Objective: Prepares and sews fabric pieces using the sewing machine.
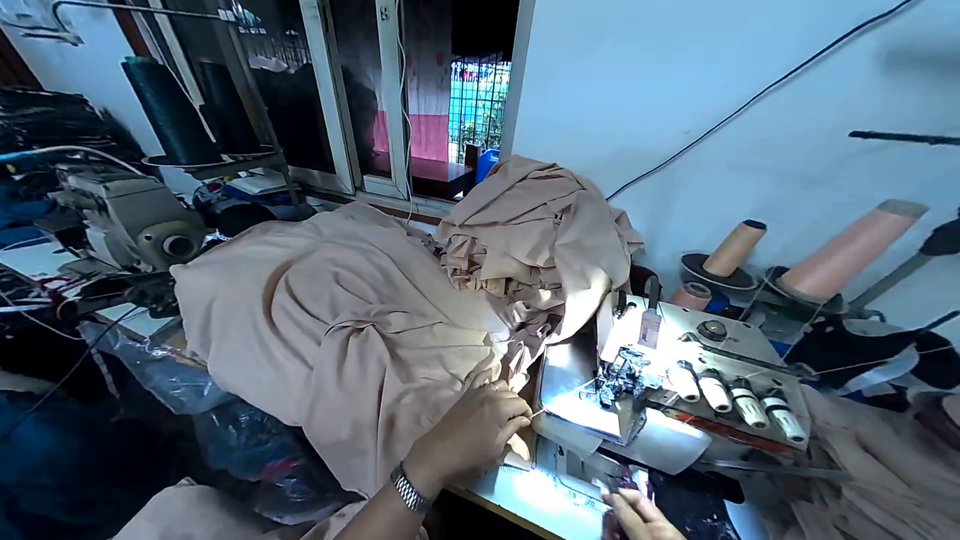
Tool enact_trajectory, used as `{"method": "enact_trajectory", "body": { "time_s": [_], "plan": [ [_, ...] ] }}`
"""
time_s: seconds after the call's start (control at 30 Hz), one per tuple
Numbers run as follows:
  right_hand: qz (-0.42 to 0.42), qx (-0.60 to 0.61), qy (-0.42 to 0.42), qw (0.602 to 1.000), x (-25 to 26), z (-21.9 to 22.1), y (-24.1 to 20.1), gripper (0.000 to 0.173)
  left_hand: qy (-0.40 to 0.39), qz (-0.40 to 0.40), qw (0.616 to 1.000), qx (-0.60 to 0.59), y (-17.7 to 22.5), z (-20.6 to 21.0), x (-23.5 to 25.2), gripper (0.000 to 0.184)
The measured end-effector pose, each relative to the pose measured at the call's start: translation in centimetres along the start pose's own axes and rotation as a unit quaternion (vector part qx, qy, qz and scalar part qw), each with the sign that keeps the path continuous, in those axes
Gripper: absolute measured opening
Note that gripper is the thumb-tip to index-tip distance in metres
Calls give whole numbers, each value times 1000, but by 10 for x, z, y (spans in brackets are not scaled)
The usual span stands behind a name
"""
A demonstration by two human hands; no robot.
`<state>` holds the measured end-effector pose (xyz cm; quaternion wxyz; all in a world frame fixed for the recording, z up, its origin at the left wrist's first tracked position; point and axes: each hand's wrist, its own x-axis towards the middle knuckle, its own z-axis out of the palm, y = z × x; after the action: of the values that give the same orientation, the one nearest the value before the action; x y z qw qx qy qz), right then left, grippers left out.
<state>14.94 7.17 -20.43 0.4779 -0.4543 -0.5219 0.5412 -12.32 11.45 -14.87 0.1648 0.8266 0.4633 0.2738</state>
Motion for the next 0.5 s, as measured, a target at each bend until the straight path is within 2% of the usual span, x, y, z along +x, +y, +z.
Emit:
{"method": "enact_trajectory", "body": {
  "time_s": [0.07, 0.13, 0.27, 0.5],
  "plan": [
    [65, 68, -75, 993, 8, 20, -13, 19, 21, 8, 1000, -19, 5, 3, -3, 32],
    [87, 92, -117, 985, 18, 39, -24, 28, 35, 12, 999, -27, 5, 8, -4, 32],
    [106, 114, -114, 981, 34, 66, -37, 34, 51, 16, 998, -21, 3, 14, -4, 30],
    [154, 156, -102, 970, 46, 72, -39, 37, 63, 12, 998, -24, 1, 19, -3, 29]
  ]
}}
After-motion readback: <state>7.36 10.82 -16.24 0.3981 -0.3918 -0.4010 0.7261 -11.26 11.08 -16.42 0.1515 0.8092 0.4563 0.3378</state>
